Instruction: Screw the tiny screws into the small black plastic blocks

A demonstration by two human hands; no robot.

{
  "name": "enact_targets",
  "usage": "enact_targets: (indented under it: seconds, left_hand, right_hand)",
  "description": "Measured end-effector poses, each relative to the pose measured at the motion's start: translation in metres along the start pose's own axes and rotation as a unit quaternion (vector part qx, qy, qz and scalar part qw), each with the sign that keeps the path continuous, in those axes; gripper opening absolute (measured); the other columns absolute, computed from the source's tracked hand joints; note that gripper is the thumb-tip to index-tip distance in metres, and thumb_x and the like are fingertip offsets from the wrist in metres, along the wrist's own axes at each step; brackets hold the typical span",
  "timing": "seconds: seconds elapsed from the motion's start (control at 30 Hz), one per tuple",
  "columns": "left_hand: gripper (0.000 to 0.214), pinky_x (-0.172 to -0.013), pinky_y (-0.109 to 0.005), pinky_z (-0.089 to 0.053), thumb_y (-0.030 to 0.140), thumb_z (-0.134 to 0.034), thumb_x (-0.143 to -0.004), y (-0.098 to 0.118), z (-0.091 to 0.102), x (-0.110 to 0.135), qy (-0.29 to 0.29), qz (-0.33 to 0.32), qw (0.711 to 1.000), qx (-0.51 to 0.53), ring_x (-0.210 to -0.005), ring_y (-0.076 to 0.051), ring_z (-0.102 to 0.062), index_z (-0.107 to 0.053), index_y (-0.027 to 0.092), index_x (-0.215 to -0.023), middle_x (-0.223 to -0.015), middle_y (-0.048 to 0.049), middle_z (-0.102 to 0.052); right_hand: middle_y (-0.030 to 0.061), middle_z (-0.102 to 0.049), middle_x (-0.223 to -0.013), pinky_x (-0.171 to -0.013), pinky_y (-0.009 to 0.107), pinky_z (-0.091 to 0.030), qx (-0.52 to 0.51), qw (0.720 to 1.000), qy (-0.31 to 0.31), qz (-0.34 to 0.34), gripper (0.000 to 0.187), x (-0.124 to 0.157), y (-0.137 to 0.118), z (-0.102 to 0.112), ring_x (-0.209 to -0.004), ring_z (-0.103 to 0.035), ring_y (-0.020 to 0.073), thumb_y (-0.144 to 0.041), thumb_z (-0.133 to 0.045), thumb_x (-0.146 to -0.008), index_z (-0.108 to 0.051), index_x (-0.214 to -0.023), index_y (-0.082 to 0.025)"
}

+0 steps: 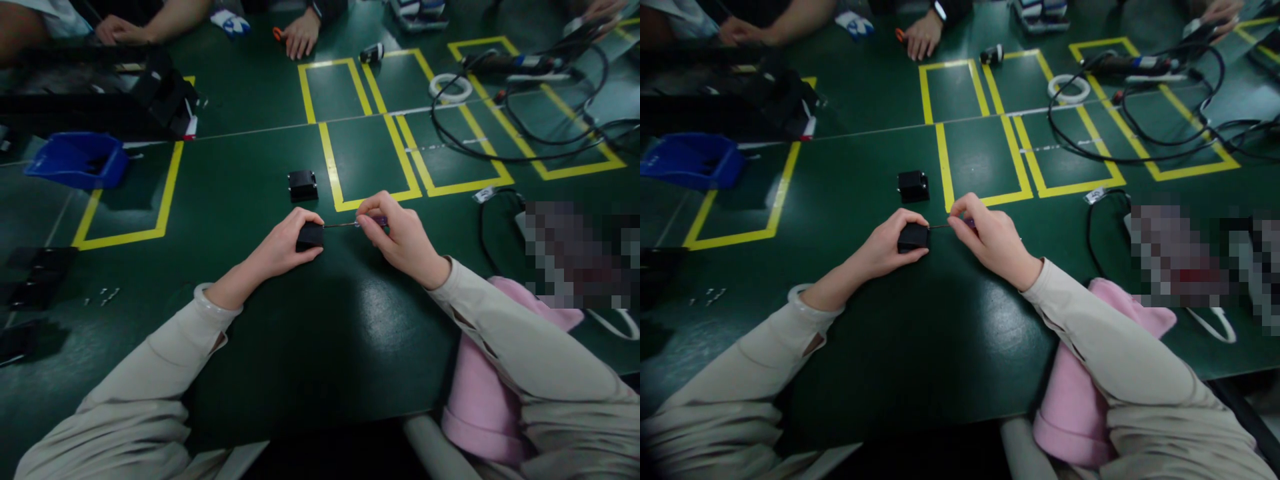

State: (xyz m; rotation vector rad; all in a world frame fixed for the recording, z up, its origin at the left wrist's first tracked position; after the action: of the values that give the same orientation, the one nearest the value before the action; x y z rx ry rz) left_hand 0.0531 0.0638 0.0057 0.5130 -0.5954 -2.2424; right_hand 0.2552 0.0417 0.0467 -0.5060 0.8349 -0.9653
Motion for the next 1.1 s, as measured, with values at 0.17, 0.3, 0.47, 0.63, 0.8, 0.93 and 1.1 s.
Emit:
enact_targets:
  seconds: [0.17, 0.3, 0.47, 0.63, 0.8, 0.93, 1.1]
  left_hand:
    - [0.039, -0.1, -0.04, -0.049, 0.029, -0.067, -0.089, 0.001, 0.0, 0.001, -0.002, 0.001, 1.0, 0.002, -0.113, -0.025, -0.06, -0.05, 0.02, -0.123, -0.122, -0.0081, -0.059]
    - [0.038, -0.1, -0.04, -0.049, 0.027, -0.067, -0.089, 0.003, 0.0, 0.0, -0.001, 0.004, 1.0, 0.008, -0.113, -0.025, -0.06, -0.05, 0.02, -0.121, -0.122, -0.0081, -0.059]
    - [0.038, -0.099, -0.039, -0.05, 0.026, -0.067, -0.088, 0.004, 0.0, -0.001, 0.003, -0.003, 1.0, 0.016, -0.113, -0.025, -0.06, -0.05, 0.02, -0.121, -0.121, -0.0082, -0.059]
    - [0.039, -0.099, -0.039, -0.05, 0.026, -0.068, -0.088, 0.003, -0.001, 0.001, 0.001, -0.002, 1.0, 0.024, -0.112, -0.024, -0.06, -0.05, 0.02, -0.122, -0.123, -0.0085, -0.058]
    - [0.039, -0.098, -0.04, -0.05, 0.026, -0.068, -0.088, 0.002, -0.001, 0.001, 0.001, 0.002, 1.0, 0.023, -0.112, -0.025, -0.06, -0.05, 0.02, -0.122, -0.123, -0.0087, -0.058]
    - [0.038, -0.098, -0.04, -0.05, 0.026, -0.068, -0.088, 0.002, -0.001, 0.001, 0.007, -0.001, 1.0, 0.024, -0.112, -0.025, -0.06, -0.05, 0.02, -0.122, -0.122, -0.0087, -0.058]
    - [0.038, -0.097, -0.039, -0.049, 0.026, -0.068, -0.088, 0.004, -0.001, 0.001, 0.01, -0.01, 1.0, 0.025, -0.111, -0.024, -0.06, -0.051, 0.019, -0.121, -0.12, -0.0089, -0.058]
  right_hand:
    - [-0.0026, -0.061, -0.075, -0.063, 0.026, -0.042, -0.001, 1.0, 0.008, -0.006, 0.012, 0.0, 0.002, 0.001, -0.063, -0.06, 0.0122, -0.034, -0.055, -0.098, -0.052, -0.098, -0.022]
    - [-0.0003, -0.06, -0.086, -0.067, 0.027, -0.045, -0.014, 0.999, 0.038, 0.011, 0.01, 0.0, 0.001, 0.002, -0.072, -0.063, 0.0128, -0.028, -0.057, -0.096, -0.051, -0.102, -0.022]
    - [-0.0037, -0.054, -0.075, -0.057, 0.026, -0.041, -0.048, 0.998, 0.042, -0.004, 0.014, -0.003, 0.002, 0.002, -0.058, -0.055, 0.0097, -0.029, -0.06, -0.096, -0.05, -0.089, -0.023]
    - [-0.0081, -0.05, -0.057, -0.047, 0.028, -0.035, -0.109, 0.992, 0.044, -0.046, 0.022, -0.004, 0.01, 0.0, -0.042, -0.048, 0.0097, -0.041, -0.06, -0.098, -0.049, -0.087, -0.025]
    - [-0.0088, -0.049, -0.052, -0.046, 0.03, -0.035, -0.11, 0.991, 0.048, -0.056, 0.023, -0.005, 0.014, -0.001, -0.041, -0.048, 0.0114, -0.044, -0.059, -0.098, -0.048, -0.087, -0.027]
    - [-0.009, -0.05, -0.056, -0.046, 0.031, -0.036, -0.121, 0.99, 0.046, -0.064, 0.011, -0.01, 0.013, -0.001, -0.044, -0.049, 0.0119, -0.032, -0.057, -0.098, -0.047, -0.096, -0.027]
    - [-0.0075, -0.052, -0.064, -0.046, 0.03, -0.038, -0.118, 0.989, 0.046, -0.073, 0.012, -0.016, 0.008, -0.002, -0.047, -0.051, 0.0105, -0.022, -0.059, -0.093, -0.048, -0.096, -0.026]
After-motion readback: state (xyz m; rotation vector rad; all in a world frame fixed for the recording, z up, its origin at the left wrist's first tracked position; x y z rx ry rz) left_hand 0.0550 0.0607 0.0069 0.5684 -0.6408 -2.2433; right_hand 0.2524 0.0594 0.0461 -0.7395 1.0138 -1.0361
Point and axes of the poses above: each hand's wrist, its own x-axis away from the middle knuckle, its own z-axis out of the back of the hand, y = z × x, the point moved 6 cm from there along -x, towards the middle knuckle
